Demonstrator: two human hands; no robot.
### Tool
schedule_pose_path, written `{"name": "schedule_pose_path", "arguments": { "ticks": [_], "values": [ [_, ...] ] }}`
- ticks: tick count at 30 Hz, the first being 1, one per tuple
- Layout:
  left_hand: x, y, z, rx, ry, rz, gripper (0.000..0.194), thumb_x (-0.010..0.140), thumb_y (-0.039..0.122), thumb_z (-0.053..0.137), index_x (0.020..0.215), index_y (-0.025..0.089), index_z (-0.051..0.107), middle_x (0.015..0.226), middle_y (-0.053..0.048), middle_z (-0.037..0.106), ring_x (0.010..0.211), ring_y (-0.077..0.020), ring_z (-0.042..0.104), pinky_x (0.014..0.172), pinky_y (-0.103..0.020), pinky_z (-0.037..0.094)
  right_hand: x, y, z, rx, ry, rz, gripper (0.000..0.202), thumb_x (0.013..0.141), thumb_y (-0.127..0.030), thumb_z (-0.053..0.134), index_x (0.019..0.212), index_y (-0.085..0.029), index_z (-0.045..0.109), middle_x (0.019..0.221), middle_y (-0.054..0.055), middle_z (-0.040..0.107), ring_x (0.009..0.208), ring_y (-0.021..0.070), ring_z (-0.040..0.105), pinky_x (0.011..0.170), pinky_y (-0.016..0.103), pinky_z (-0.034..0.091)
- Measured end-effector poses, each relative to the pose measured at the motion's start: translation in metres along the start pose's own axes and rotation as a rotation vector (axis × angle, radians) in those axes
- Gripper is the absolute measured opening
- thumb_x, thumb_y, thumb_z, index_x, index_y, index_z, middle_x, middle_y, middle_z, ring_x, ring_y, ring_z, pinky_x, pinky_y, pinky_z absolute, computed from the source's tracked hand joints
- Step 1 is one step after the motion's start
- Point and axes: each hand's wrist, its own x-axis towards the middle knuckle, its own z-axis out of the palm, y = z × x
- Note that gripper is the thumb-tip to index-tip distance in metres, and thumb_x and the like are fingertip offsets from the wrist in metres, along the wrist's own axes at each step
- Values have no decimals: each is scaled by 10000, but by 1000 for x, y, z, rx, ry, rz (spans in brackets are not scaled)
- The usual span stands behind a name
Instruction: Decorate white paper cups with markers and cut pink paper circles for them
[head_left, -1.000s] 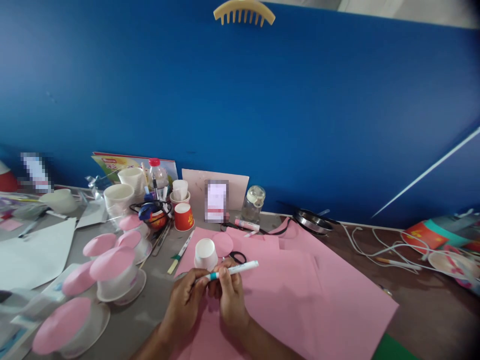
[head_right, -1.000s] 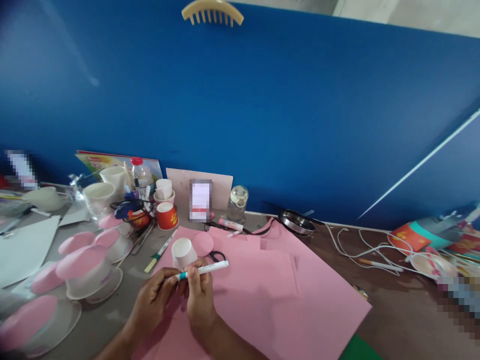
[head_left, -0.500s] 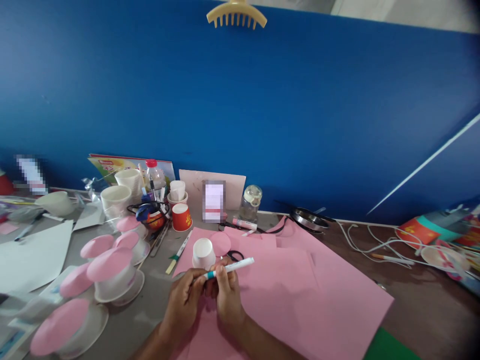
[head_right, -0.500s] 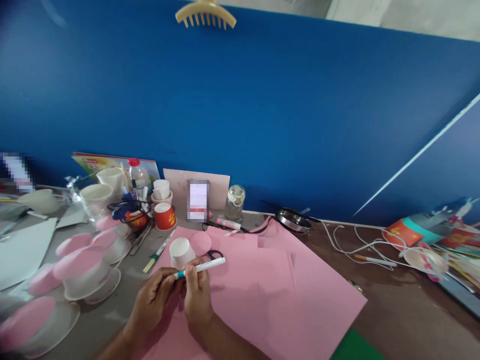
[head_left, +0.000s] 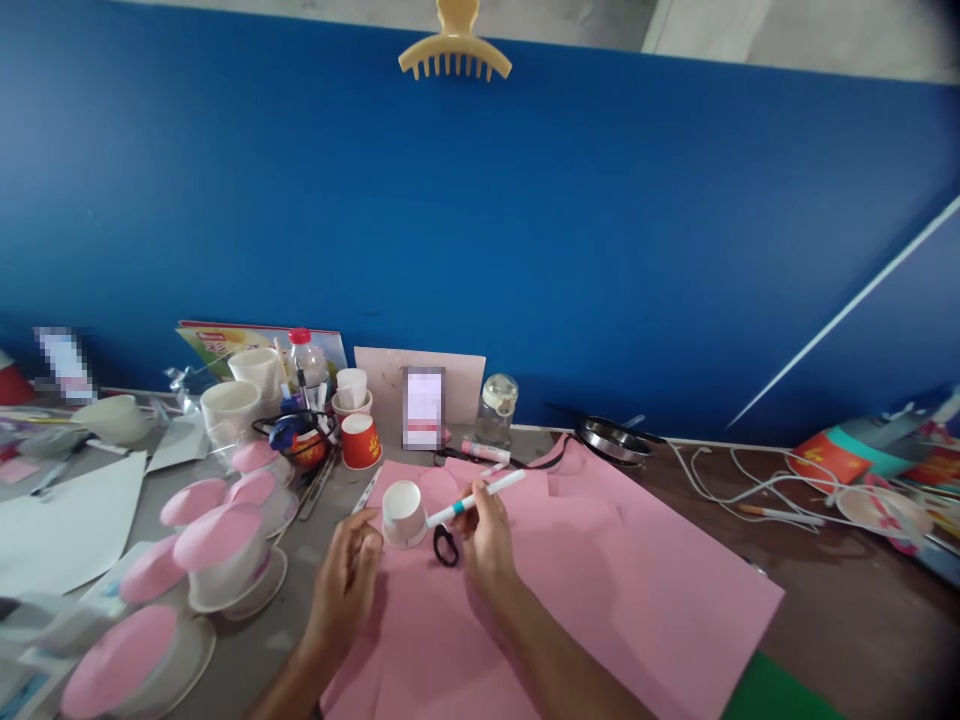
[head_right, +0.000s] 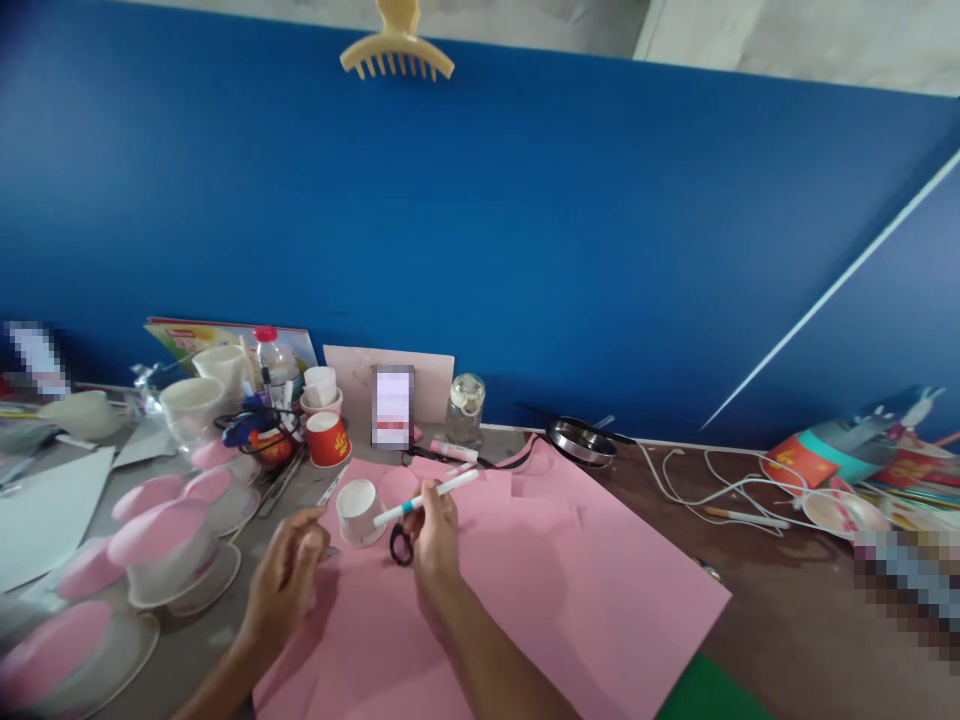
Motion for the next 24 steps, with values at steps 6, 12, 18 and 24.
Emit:
{"name": "schedule_pose_path", "arguments": {
  "ticks": [6, 12, 18, 24],
  "values": [
    [14, -5, 1, 205, -3, 10, 406, 752, 387, 594, 1101, 185, 544, 1033, -93, 595, 993, -259, 593, 819, -403, 509, 32, -7, -23, -491, 77, -104, 385, 815, -515, 518, 592, -211, 439, 502, -44, 449, 452, 127, 463, 437, 232, 370],
    [12, -23, 15, 190, -132, 16, 649, 725, 392, 626, 1292, 142, 430, 1298, -187, 544, 1194, -323, 530, 983, -504, 432, 27, -9, -22, -669, 93, -244, 288, 759, -371, 597, 964, -170, 582, 650, 10, 626, 597, 199, 589, 555, 273, 422],
    [12, -27, 20, 142, -163, 2, 662, 711, 401, 660, 1296, 172, 452, 1290, -151, 582, 1199, -318, 540, 971, -455, 459, 24, -1, -22, -1117, 63, -379, 508, 843, -319, 519, 1282, -80, 429, 701, 58, 694, 686, 256, 674, 620, 307, 437],
    [12, -35, 25, 99, -180, -13, 717, 692, 378, 704, 1323, 174, 429, 1339, -141, 546, 1260, -310, 487, 1049, -447, 387, 24, -2, -25, -1207, 48, -603, 329, 813, -200, 533, 1131, -132, 582, 958, 117, 711, 830, 253, 652, 793, 369, 407]
  ]
}}
